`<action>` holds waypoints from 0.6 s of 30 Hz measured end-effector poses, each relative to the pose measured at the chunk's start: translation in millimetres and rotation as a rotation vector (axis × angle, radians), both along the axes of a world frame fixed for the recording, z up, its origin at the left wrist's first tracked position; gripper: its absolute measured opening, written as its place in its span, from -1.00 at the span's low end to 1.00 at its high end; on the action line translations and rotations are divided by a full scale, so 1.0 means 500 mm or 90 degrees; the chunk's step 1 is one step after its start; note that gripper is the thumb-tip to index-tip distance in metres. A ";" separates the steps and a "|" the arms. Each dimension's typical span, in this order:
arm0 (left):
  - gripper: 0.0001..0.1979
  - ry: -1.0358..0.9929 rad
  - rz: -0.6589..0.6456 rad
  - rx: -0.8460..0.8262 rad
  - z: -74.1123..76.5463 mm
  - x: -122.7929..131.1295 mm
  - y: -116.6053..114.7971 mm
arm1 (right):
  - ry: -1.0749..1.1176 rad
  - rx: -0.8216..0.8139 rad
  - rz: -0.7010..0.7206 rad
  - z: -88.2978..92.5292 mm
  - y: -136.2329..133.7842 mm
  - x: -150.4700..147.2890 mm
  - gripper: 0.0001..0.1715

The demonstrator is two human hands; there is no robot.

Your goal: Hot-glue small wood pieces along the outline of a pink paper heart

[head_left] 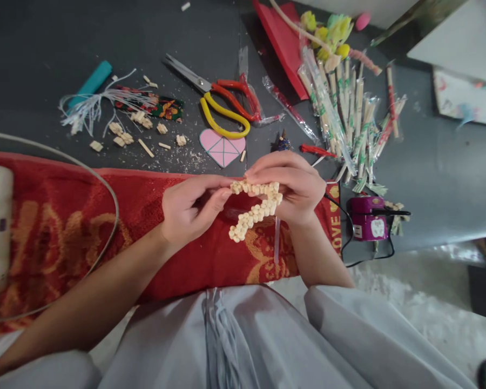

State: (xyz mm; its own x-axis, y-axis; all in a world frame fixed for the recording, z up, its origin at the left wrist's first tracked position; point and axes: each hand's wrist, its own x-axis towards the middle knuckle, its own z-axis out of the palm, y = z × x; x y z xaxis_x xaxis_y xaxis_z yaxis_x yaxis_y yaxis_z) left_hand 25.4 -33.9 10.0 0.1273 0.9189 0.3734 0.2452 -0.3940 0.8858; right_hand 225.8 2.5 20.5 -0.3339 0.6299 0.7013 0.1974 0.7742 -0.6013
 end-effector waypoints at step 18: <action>-0.53 -0.265 -0.095 -0.321 -0.022 0.014 0.039 | -0.007 0.013 -0.030 -0.006 0.006 -0.005 -0.85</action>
